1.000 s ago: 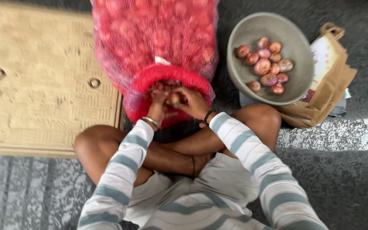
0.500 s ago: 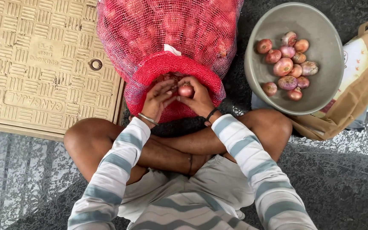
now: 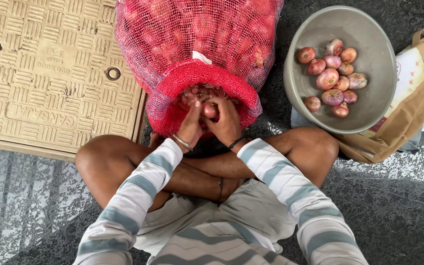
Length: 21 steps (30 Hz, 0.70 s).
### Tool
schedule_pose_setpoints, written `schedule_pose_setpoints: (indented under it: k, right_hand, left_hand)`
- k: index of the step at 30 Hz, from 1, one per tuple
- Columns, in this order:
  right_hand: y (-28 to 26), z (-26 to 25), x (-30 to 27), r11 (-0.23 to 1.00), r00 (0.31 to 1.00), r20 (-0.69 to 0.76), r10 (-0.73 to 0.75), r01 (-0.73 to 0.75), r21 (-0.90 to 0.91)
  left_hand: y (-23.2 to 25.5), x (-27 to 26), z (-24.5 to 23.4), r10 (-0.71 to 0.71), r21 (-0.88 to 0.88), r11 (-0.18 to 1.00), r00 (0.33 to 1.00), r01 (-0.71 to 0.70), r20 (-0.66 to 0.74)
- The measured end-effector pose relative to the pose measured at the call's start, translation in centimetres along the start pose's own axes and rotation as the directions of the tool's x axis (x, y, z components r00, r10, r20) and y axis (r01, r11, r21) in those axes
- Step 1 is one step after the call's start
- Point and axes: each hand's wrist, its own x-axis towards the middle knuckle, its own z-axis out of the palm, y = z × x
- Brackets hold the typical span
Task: Sort and move onions from a large mesh bag into a bowl while seated on the floor.
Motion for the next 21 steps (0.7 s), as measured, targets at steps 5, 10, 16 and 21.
schedule_pose_setpoints:
  k: [5,10,16,21]
  right_hand:
    - [-1.1,-2.0,1.0,0.899,0.973,0.214,-0.085,-0.017,0.437]
    - [-0.3,-1.4,1.1,0.924,0.975,0.187,-0.119,0.040,0.379]
    - [-1.5,-0.3,0.7,0.931,0.971,-0.004,-0.237,0.229,0.283]
    - [-0.9,2.8,0.0,0.949,0.996,-0.092,-0.014,0.042,0.312]
  left_hand:
    - [-1.6,2.1,-2.6,0.252,0.191,0.955,0.960,-0.226,-0.125]
    - [-1.3,2.0,-3.2,0.210,0.115,0.975,0.957,-0.189,-0.200]
    - [-0.4,0.5,-1.1,0.003,-0.108,0.994,0.989,-0.019,-0.151]
    - [-2.1,1.6,-3.4,-0.114,-0.090,0.992,0.958,0.093,-0.263]
